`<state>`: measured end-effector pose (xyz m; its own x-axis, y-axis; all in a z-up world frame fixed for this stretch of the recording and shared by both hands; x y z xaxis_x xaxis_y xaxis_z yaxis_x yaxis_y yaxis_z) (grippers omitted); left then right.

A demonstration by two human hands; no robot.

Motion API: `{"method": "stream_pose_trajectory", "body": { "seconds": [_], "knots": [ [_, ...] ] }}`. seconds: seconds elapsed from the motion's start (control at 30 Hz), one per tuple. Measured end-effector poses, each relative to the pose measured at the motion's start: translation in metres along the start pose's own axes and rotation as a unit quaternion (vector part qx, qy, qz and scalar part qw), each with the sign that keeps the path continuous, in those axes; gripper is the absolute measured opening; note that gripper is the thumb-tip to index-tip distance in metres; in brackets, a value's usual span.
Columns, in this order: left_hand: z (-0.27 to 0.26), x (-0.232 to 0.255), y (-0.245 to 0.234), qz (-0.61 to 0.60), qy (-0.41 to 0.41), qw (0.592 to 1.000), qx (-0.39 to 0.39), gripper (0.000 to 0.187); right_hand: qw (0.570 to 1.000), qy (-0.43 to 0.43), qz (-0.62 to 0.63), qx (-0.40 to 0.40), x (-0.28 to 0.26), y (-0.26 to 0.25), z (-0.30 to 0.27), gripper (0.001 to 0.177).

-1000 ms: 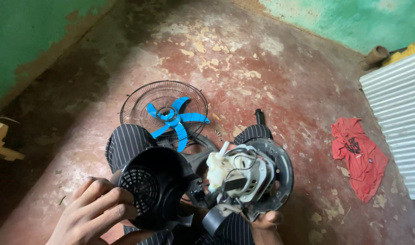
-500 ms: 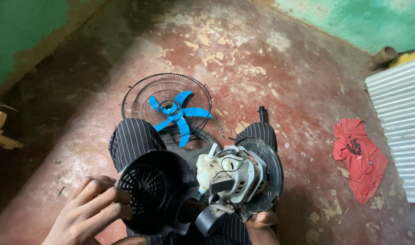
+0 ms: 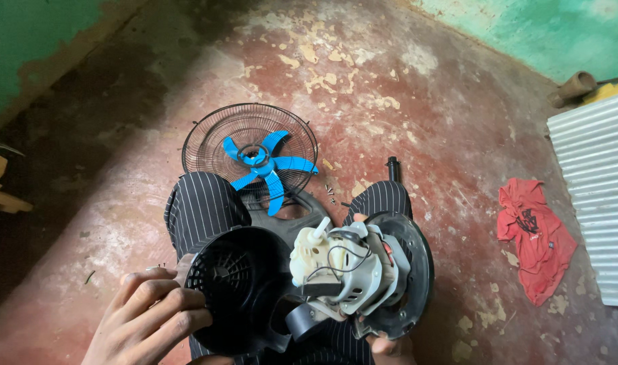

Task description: The person disassembles a fan motor housing using a screwdriver, removes the internal components, and then reassembles the housing. The person handles the motor casing, internal rotor, and screws while seated on the floor.

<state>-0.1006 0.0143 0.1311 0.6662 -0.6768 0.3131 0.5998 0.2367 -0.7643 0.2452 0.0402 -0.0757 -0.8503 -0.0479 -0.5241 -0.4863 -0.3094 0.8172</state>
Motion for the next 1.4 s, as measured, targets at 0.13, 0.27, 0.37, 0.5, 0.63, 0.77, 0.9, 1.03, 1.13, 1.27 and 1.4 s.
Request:
{"method": "stream_pose_trajectory", "body": {
  "seconds": [0.13, 0.27, 0.37, 0.5, 0.63, 0.77, 0.9, 1.03, 1.13, 1.27, 1.4],
  "knots": [
    [0.007, 0.002, -0.003, 0.012, -0.011, 1.000, -0.001, 0.039, 0.998, -0.003, -0.053, 0.024, -0.003, 0.027, 0.014, 0.094],
    [0.015, 0.008, -0.007, 0.010, -0.011, 0.999, 0.030, 0.050, 0.997, -0.005, -0.070, 0.022, -0.008, 0.039, 0.022, 0.093],
    [0.020, 0.010, -0.006, 0.006, -0.024, 0.999, 0.043, 0.055, 0.998, -0.016, -0.058, 0.016, -0.013, 0.042, 0.024, 0.091],
    [0.023, 0.012, -0.003, 0.001, -0.036, 0.998, 0.054, 0.059, 1.000, -0.011, -0.025, 0.005, -0.013, 0.044, 0.025, 0.090],
    [0.024, 0.011, -0.001, -0.013, -0.043, 0.998, 0.041, 0.068, 0.998, -0.010, -0.069, 0.007, -0.014, 0.046, 0.024, 0.089],
    [0.025, 0.011, 0.001, -0.015, -0.049, 0.998, 0.035, 0.073, 0.996, -0.020, -0.081, 0.009, -0.019, 0.046, 0.029, 0.088],
    [0.027, 0.011, 0.002, -0.037, -0.058, 0.997, 0.029, 0.075, 0.997, -0.031, -0.075, 0.015, -0.024, 0.043, 0.034, 0.087],
    [0.029, 0.008, 0.004, -0.099, -0.065, 0.993, 0.025, 0.077, 0.997, -0.054, -0.048, 0.024, -0.031, 0.025, 0.032, 0.087],
    [0.031, 0.007, 0.007, -0.130, -0.067, 0.989, 0.021, 0.088, 0.995, -0.095, 0.035, -0.018, -0.033, 0.007, 0.029, 0.081],
    [0.033, 0.010, 0.008, -0.135, -0.049, 0.989, 0.017, 0.103, 0.991, -0.128, 0.030, 0.010, -0.032, -0.018, 0.020, 0.079],
    [0.039, 0.009, 0.012, -0.141, -0.063, 0.988, -0.006, 0.104, 0.991, -0.123, 0.021, -0.037, -0.030, -0.014, 0.019, 0.078]
  ]
}}
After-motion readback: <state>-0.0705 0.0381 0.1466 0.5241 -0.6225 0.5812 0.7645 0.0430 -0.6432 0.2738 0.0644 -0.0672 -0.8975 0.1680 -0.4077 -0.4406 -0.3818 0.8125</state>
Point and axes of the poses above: each hand's wrist, its own z-axis towards the middle knuckle, its own y-axis out of the palm, x = y × z, the point moved 8 cm from there along z, towards the middle knuckle, and after that the axes turned 2 degrees about y, right-handed, at the moved point
